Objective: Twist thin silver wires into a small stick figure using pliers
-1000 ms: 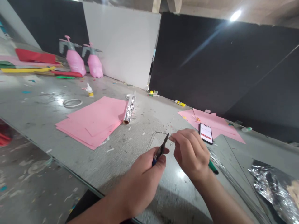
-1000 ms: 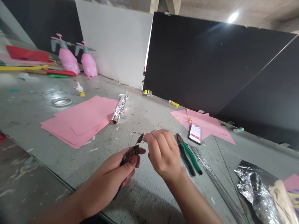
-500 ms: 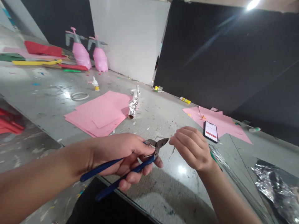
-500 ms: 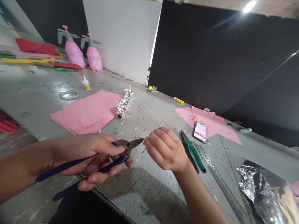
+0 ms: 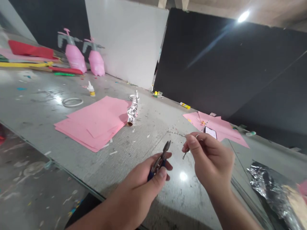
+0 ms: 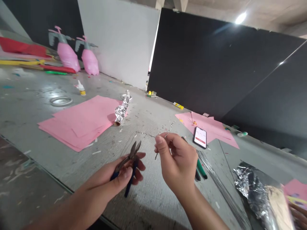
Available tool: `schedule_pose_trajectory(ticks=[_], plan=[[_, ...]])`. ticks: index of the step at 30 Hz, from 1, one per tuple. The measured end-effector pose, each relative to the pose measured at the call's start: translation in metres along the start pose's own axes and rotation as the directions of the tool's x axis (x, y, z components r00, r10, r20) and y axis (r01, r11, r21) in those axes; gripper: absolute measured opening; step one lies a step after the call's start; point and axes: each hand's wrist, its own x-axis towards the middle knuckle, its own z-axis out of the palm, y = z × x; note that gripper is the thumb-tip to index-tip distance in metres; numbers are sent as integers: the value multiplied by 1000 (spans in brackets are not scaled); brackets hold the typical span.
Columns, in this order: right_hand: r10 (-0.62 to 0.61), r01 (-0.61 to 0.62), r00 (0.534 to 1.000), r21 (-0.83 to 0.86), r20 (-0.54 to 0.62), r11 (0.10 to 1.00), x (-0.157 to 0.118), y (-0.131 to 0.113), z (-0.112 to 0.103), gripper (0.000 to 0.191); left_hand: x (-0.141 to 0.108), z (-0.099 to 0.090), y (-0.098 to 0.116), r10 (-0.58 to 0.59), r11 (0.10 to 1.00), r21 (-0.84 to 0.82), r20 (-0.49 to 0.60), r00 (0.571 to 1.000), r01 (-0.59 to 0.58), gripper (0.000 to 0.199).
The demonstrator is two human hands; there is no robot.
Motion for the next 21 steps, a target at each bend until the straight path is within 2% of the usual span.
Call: schedule_pose_trajectory(ticks=[3, 6, 8, 10, 13, 15, 16, 21], plan=[[108, -123, 990, 191, 90, 974, -1, 0, 0, 23, 10, 5, 7, 173, 970, 183, -64, 983, -159, 37], [189, -281, 946, 372, 264, 885, 2, 3, -1, 24, 18, 4, 11, 332, 877, 379, -29, 943, -297, 38], [222, -394, 892, 436, 395, 809, 5, 3, -2, 28, 23, 0, 10, 403, 791, 504, -5, 915, -346, 42], [238, -512, 815, 463, 529, 724, 9, 3, -2, 30, 28, -6, 7, 488, 672, 628, 22, 873, -392, 48], [228, -645, 702, 466, 675, 606, 12, 2, -2, 31, 33, -15, 3, 643, 433, 764, 111, 758, -479, 58], [192, -669, 675, 481, 713, 567, 11, 4, -1, 31, 35, -20, 1, 701, 298, 807, 178, 690, -511, 65], [161, -664, 671, 490, 724, 564, 11, 6, -1, 31, 36, -21, 1, 713, 253, 820, 200, 672, -513, 66], [37, -582, 672, 496, 740, 645, 8, 12, -3, 29, 34, -25, 2, 737, 158, 848, 239, 632, -506, 68]])
